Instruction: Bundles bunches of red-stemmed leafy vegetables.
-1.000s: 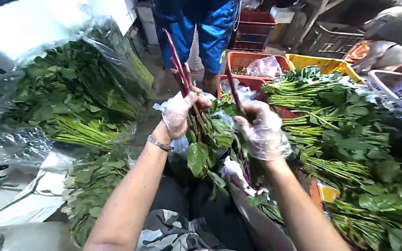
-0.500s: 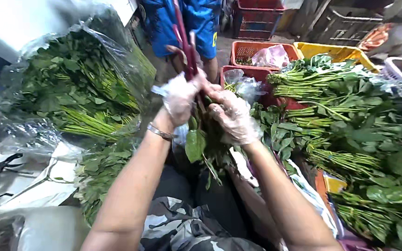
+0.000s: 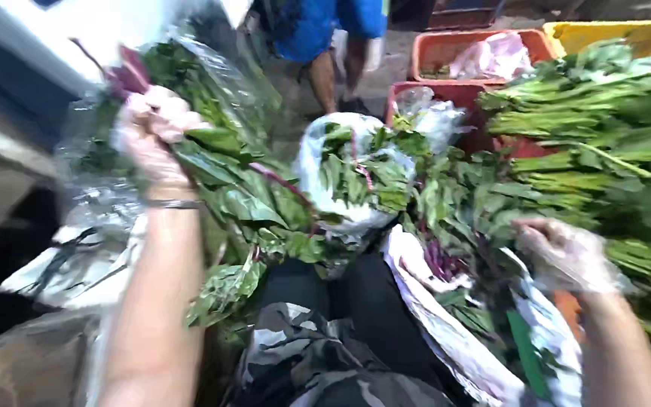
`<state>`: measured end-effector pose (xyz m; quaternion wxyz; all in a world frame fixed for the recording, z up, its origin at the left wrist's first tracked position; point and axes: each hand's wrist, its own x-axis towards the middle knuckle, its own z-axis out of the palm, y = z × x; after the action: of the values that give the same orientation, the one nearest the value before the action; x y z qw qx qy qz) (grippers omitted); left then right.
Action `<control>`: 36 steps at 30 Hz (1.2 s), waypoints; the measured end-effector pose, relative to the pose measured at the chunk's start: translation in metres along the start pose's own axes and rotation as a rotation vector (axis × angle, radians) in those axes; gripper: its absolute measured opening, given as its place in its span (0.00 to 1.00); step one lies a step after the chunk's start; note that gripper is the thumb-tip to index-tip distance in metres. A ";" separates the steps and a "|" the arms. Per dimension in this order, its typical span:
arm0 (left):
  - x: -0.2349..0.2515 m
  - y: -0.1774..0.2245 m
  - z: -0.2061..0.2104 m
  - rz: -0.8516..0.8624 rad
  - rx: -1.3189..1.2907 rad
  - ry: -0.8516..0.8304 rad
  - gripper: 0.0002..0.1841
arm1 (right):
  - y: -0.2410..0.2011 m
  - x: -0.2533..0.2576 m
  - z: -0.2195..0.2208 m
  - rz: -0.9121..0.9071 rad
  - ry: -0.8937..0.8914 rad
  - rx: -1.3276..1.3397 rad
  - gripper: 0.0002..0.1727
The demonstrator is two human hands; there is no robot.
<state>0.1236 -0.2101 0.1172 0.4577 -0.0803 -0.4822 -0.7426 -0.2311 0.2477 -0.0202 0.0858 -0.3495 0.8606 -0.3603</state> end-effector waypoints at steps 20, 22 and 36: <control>-0.015 -0.100 0.056 -0.487 1.129 -0.161 0.09 | -0.008 -0.031 0.027 0.378 -0.228 -0.640 0.14; -0.015 -0.102 0.059 -0.473 1.152 -0.171 0.06 | 0.001 -0.035 0.013 0.149 0.063 -0.506 0.11; -0.004 -0.114 0.097 -0.372 1.006 -0.277 0.05 | -0.032 0.025 -0.033 0.190 0.564 0.589 0.15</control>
<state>0.0081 -0.1179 0.0918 0.2331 0.1380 -0.8392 -0.4716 -0.2457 0.2333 0.0283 -0.0241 -0.1167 0.7390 -0.6631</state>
